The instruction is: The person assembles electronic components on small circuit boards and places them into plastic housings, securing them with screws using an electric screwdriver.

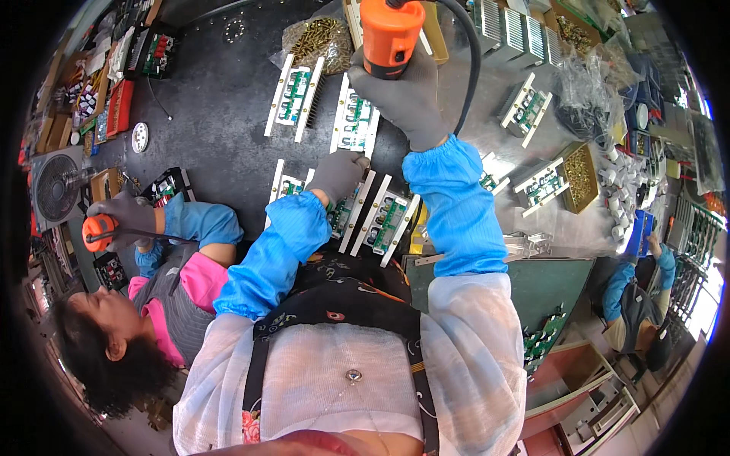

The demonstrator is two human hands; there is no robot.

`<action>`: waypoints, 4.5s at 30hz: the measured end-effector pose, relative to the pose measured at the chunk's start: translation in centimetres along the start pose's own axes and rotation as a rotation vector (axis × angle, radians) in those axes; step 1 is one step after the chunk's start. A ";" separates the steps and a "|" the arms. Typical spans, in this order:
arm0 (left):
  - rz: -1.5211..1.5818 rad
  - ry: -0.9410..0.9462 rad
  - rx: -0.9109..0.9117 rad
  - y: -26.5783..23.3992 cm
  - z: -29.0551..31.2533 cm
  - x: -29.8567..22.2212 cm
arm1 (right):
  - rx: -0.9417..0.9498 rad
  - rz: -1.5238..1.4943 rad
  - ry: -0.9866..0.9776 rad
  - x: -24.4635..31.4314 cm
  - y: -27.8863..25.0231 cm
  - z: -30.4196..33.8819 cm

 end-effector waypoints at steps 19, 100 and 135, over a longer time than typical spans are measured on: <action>-0.107 -0.024 -0.010 0.4 -1.1 0.6 | -0.061 0.078 0.027 0.4 0.5 0.6; -0.268 0.530 -0.606 -1.4 4.4 -1.3 | 0.051 0.202 -0.150 -0.1 2.2 5.8; -0.173 -0.072 -0.385 -2.4 12.3 12.4 | -0.215 0.921 0.462 -3.7 -5.7 30.0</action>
Point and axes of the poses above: each hand's wrist, its own z-axis away from the middle knuckle, its own y-axis out of the palm, x = y × z, the point moved 5 cm from there along -z, towards the middle knuckle, and after that the axes turned 6 degrees about -z, right-handed, at the moved point
